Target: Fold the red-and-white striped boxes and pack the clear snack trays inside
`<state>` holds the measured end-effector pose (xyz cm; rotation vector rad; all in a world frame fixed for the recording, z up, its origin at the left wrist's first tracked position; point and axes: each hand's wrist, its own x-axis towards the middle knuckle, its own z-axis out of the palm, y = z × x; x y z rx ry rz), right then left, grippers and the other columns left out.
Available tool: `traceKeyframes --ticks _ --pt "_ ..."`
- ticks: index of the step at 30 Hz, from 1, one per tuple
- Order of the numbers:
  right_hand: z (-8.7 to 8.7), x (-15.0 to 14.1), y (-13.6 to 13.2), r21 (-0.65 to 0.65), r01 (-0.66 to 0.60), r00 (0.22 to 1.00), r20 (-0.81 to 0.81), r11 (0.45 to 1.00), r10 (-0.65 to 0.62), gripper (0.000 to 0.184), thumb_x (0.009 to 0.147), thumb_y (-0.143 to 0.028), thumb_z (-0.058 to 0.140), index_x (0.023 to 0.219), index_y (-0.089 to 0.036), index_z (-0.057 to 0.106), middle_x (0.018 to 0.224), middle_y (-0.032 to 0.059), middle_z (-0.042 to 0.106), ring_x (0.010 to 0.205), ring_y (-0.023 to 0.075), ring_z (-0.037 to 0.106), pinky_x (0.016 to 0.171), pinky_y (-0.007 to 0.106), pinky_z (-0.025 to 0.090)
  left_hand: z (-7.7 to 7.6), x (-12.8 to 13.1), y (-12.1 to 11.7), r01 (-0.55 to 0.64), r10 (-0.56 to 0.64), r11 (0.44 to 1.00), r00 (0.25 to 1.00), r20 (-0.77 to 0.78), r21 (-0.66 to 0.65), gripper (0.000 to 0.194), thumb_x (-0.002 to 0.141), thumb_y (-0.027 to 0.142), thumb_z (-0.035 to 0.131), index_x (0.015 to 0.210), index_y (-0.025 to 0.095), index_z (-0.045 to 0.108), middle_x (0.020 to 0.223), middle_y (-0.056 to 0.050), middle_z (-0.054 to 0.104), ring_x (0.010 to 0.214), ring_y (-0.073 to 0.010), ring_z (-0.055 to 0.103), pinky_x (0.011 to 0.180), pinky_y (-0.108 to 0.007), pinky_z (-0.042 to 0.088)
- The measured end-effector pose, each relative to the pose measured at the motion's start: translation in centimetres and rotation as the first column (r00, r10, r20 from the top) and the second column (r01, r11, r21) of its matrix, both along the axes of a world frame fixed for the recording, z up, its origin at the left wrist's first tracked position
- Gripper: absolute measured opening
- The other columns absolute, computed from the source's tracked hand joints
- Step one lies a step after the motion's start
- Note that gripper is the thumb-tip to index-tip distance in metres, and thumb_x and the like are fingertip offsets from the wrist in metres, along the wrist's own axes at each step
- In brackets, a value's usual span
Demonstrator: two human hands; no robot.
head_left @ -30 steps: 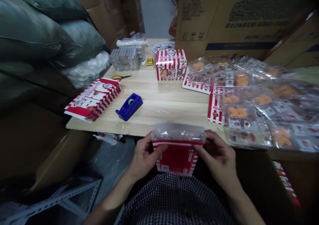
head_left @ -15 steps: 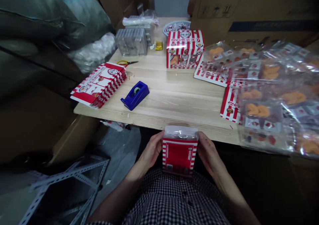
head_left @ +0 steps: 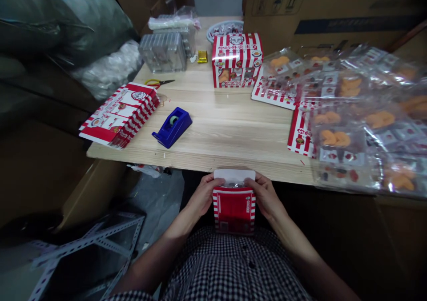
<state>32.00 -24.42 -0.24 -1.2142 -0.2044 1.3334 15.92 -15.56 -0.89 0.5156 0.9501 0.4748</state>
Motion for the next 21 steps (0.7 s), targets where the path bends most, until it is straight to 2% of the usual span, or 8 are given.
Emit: traceKeyframes --ticks 2,5,7,9,12,15,18,21 --pt "0.6 0.4 0.7 0.020 -0.001 1.000 0.019 1.000 0.001 0.015 0.066 -0.024 0.080 0.081 -0.020 0.076 0.070 -0.0010 0.076 0.056 0.0143 0.064 0.058 0.027 0.048 0.6 0.3 0.7 0.020 -0.021 0.999 0.999 0.029 0.042 0.024 0.066 0.019 0.083 0.087 0.010 0.075 0.076 -0.006 0.076 0.064 -0.0163 0.069 0.071 -0.028 0.053" --pt "2.7 1.3 1.8 0.058 -0.038 0.999 0.023 0.998 0.037 0.017 0.066 -0.020 0.080 0.082 -0.021 0.077 0.072 -0.0001 0.077 0.058 0.0147 0.065 0.058 0.027 0.048 3.1 0.7 2.2 0.052 -0.056 0.997 0.997 0.060 0.063 0.027 0.066 0.016 0.081 0.091 0.010 0.075 0.077 -0.007 0.076 0.064 -0.0163 0.070 0.069 -0.027 0.053" --pt "4.0 1.9 2.1 0.090 -0.078 0.997 -0.004 0.993 0.078 0.023 0.067 -0.018 0.080 0.090 -0.021 0.078 0.080 0.0016 0.079 0.064 0.0165 0.068 0.062 0.029 0.051 4.8 0.7 3.0 0.067 -0.069 0.997 0.995 0.072 0.028 0.032 0.065 0.013 0.080 0.097 0.010 0.075 0.082 -0.008 0.077 0.066 -0.0165 0.070 0.068 -0.027 0.053" --pt "4.4 2.2 1.8 0.072 -0.119 0.989 -0.075 0.990 0.124 0.027 0.068 -0.017 0.081 0.094 -0.021 0.078 0.085 0.0023 0.079 0.068 0.0170 0.070 0.067 0.030 0.054 5.6 0.6 3.0 0.081 -0.079 0.996 0.994 0.074 -0.032 0.035 0.064 0.009 0.078 0.098 0.011 0.074 0.084 -0.009 0.077 0.066 -0.0176 0.070 0.068 -0.028 0.054" --pt "3.3 1.8 0.6 -0.016 -0.164 0.958 -0.240 0.986 0.155 0.024 0.073 -0.022 0.082 0.096 -0.021 0.076 0.086 0.0026 0.080 0.070 0.0169 0.072 0.072 0.030 0.056 4.5 0.0 2.0 0.089 -0.082 0.988 0.995 0.058 -0.123 0.030 0.063 0.005 0.074 0.091 0.013 0.074 0.081 -0.008 0.076 0.065 -0.0175 0.069 0.069 -0.029 0.055" --pt "1.6 1.1 -0.4 -0.018 -0.151 0.921 -0.366 0.988 0.134 0.029 0.078 -0.027 0.079 0.106 -0.024 0.073 0.096 0.0028 0.080 0.082 0.0197 0.074 0.079 0.033 0.057 2.4 -0.4 0.8 -0.001 0.010 0.990 0.998 0.061 -0.143 0.029 0.063 0.006 0.072 0.090 0.015 0.075 0.081 -0.006 0.077 0.071 -0.0183 0.071 0.075 -0.030 0.055" --pt "0.7 1.0 -0.2 -0.005 -0.100 0.915 -0.394 0.995 0.090 0.033 0.072 -0.018 0.080 0.102 -0.026 0.070 0.098 0.0002 0.079 0.085 0.0201 0.074 0.079 0.032 0.057 1.4 -0.3 0.2 -0.089 0.098 0.992 0.991 0.095 -0.094 0.037 0.058 0.006 0.073 0.095 0.013 0.077 0.086 -0.008 0.079 0.081 -0.0230 0.073 0.083 -0.032 0.055" --pt "0.5 1.6 0.3 -0.004 -0.108 0.933 -0.345 0.994 0.100 0.029 0.065 -0.011 0.078 0.090 -0.023 0.069 0.089 -0.0003 0.078 0.075 0.0182 0.072 0.070 0.030 0.056 1.6 0.0 0.0 -0.074 0.084 0.994 0.988 0.130 -0.076 0.037 0.062 0.012 0.076 0.098 0.011 0.078 0.092 -0.009 0.079 0.085 -0.0244 0.074 0.085 -0.033 0.054"
